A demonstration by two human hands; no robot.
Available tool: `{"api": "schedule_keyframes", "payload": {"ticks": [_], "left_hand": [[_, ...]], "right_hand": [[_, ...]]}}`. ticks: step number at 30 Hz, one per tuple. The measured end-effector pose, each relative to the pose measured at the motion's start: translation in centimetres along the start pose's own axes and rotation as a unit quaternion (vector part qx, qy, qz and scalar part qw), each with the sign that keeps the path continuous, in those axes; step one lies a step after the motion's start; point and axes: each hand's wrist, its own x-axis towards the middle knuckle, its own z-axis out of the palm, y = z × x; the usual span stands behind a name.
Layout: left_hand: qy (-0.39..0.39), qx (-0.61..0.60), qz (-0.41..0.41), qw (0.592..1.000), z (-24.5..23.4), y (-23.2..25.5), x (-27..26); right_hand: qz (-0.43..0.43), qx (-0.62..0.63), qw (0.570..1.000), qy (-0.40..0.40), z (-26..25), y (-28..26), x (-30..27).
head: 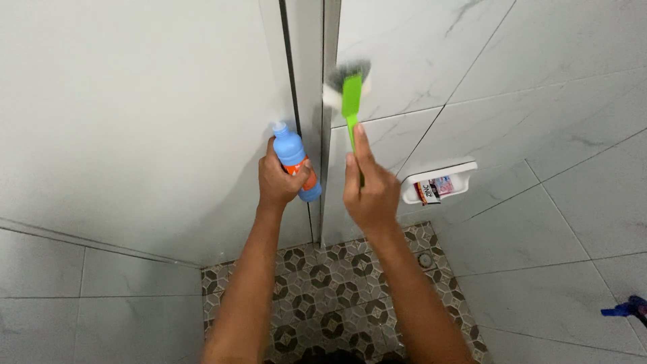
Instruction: The person scrubs the tiled wall of a shower stall using a green-handled brush while holding a blue cleaning solution bottle. The person repeatedly scrubs the vertical seam and adjacent tiles.
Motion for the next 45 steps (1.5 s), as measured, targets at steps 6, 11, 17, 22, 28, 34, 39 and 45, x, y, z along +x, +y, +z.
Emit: {"api": "schedule_keyframes", "payload": {"ticks": [6,11,17,22,28,34,39,45], "left_hand": [[0.003,-0.019,-0.022,1.0,-0.1,-0.9,-0.2],[0.0,-0.028,-0.026,0.999,0.0,-1.3,-0.2],[-0.006,-0.025,-0.021,0.999,0.3,-1.4,-0.4],[0.003,-0.026,-0.007,1.0,0.1,-1.3,0.0],[-0.001,-0.029,-0.026,0.999,0.0,-1.5,-0.1],[0.002,-0.02,0.007,1.0,-0.1,-0.7,0.1],[0.006,-0.024,-0.007,1.0,0.1,-1.5,0.0],[0.006,-0.07,0.001,0.998,0.3,-2.3,-0.1]], "right_hand": [[0.191,-0.149,0.926,-0.291,5.4,6.9,-21.6],[0.18,-0.114,0.951,-0.226,5.8,6.6,-19.3],[0.038,-0.056,0.998,-0.003,1.3,1.6,-3.2],[0.013,-0.031,0.999,0.036,5.7,7.0,-9.6],[0.142,-0.125,0.967,-0.17,7.5,9.0,-22.6],[0.076,-0.009,0.997,-0.009,3.4,3.9,-6.5],[-0.007,0.013,0.998,0.067,4.6,5.5,-3.4],[0.216,-0.09,0.955,-0.181,7.9,10.2,-24.7]]}}
